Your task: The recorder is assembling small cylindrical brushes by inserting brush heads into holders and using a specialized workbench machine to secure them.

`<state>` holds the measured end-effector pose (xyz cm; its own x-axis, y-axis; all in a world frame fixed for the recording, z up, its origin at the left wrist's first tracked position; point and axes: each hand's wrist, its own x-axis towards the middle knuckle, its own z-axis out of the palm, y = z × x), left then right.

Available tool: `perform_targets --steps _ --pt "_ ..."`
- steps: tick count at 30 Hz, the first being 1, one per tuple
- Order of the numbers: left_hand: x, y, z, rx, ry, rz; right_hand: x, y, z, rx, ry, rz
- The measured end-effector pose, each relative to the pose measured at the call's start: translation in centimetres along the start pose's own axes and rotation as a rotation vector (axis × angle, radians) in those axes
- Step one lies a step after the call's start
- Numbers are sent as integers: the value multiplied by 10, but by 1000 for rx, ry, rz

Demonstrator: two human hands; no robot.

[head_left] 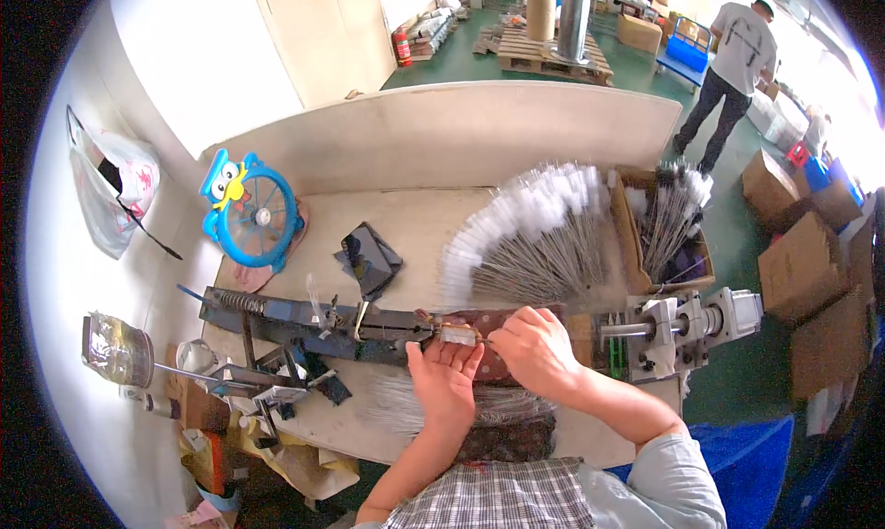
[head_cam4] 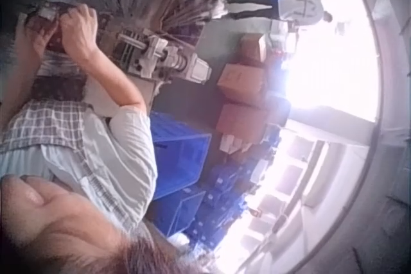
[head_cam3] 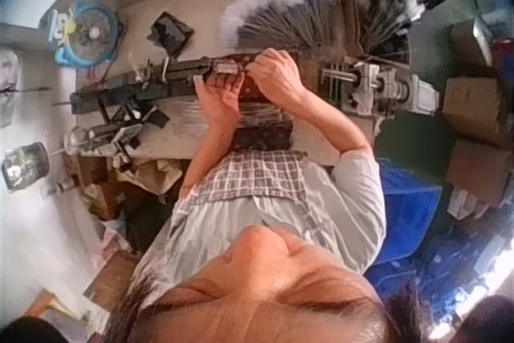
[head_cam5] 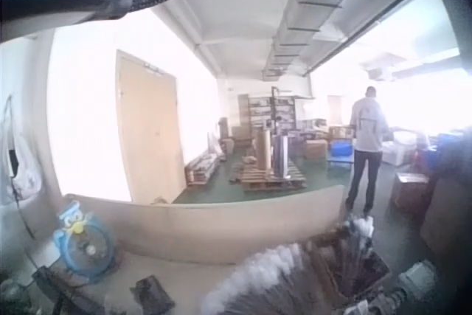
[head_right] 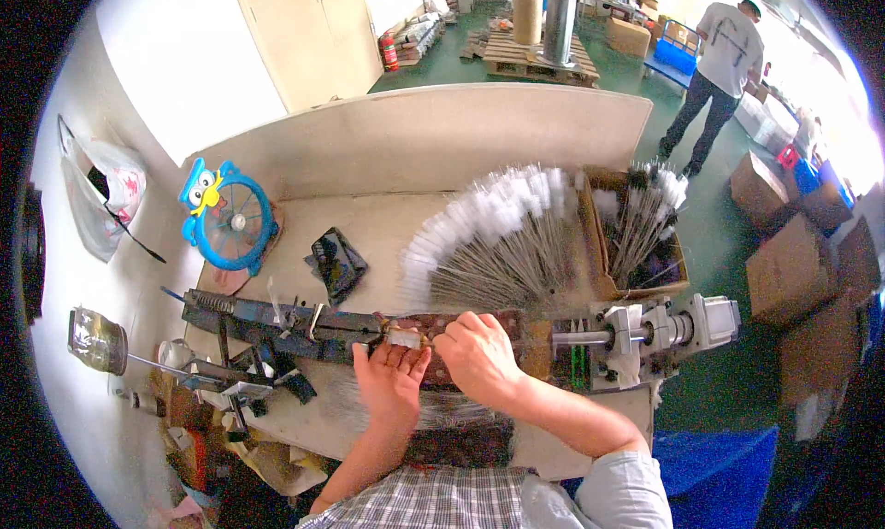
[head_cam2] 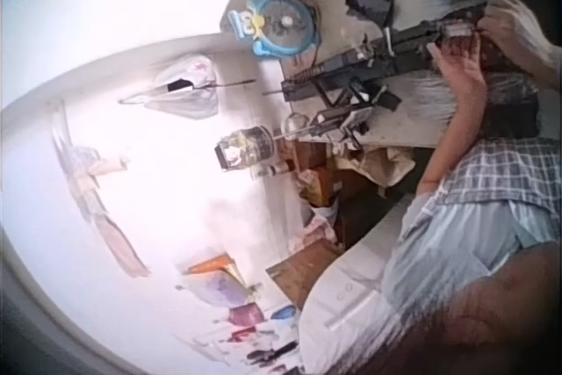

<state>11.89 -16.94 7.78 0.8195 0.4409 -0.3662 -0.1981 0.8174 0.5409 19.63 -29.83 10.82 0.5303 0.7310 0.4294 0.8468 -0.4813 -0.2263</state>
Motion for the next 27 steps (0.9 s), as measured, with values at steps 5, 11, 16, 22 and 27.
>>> perform_targets --steps 5,11,16,22,27 --pt "-1 -7 8 61 -31 -91 -12 11 -13 16 5 49" --pt "-22 10 -32 479 -136 -38 -43 -11 8 293 65 -36" --pt "-35 54 -61 599 245 188 -97 4 54 237 -290 108" --pt "3 169 -285 -213 -87 -43 -92 5 44 135 -286 32" --pt "22 164 -282 -210 -95 -100 -96 1 33 122 -341 133"
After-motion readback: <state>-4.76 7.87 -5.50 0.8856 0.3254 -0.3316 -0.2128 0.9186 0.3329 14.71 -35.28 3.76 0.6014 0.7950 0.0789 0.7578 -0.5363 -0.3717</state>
